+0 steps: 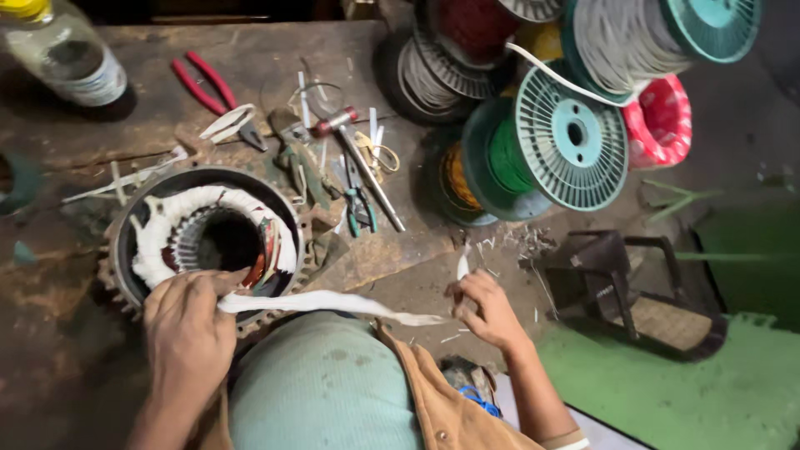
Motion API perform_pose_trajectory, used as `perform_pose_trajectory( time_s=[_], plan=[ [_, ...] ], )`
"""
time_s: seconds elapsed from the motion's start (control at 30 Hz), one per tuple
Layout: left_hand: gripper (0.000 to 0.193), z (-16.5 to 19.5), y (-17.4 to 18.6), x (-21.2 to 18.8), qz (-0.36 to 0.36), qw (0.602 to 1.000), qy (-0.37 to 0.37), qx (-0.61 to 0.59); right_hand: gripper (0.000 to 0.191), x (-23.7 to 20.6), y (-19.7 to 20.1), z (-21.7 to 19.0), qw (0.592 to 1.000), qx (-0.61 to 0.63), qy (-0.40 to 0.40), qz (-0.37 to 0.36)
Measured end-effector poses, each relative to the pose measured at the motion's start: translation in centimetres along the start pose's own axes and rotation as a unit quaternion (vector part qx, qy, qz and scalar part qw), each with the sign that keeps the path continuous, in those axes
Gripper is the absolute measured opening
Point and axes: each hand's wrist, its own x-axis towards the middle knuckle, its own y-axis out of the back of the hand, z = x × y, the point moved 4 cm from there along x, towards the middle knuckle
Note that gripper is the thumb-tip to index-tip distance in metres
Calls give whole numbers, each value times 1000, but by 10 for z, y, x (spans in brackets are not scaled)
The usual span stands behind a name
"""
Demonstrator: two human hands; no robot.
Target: The person works on an electric motor stator on a workbench, inserting and pressing white insulating paper strips into the slots around the copper windings. They tear and trim strips from a sheet, tuck each strip into place by hand, and use a small tool to seat the insulation around the winding slots.
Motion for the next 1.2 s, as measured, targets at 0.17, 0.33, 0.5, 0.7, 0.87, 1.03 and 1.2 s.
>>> perform_pose_trajectory(
  time_s=[0.17, 0.33, 0.5, 0.7, 0.87, 1.03, 1.2],
  plan=[
    [20, 5, 2, -7, 79, 995, -57, 6, 67, 67, 0, -78, 958, 154, 174, 170],
    [24, -3, 8, -14, 115, 993, -14, -24, 87, 127, -37, -114, 793, 570, 199, 80],
    [25, -12, 14, -8, 118, 991, 11, -66, 89, 160, -54, -122, 807, 570, 154, -12],
    [29, -13, 20, -11, 144, 986, 6, -79, 87, 204, -63, -164, 892, 346, 275, -95],
    [33, -18, 22, -11, 139, 989, 0, -58, 44, 209, -64, -210, 878, 190, 423, -116],
    [28, -28, 23, -1, 119, 988, 17, -95, 21, 216, -68, -220, 966, 42, 255, -15],
    [20, -39, 23, 7, 92, 991, 27, -98, 28, 228, -77, -223, 972, -24, 231, -44]
  ],
)
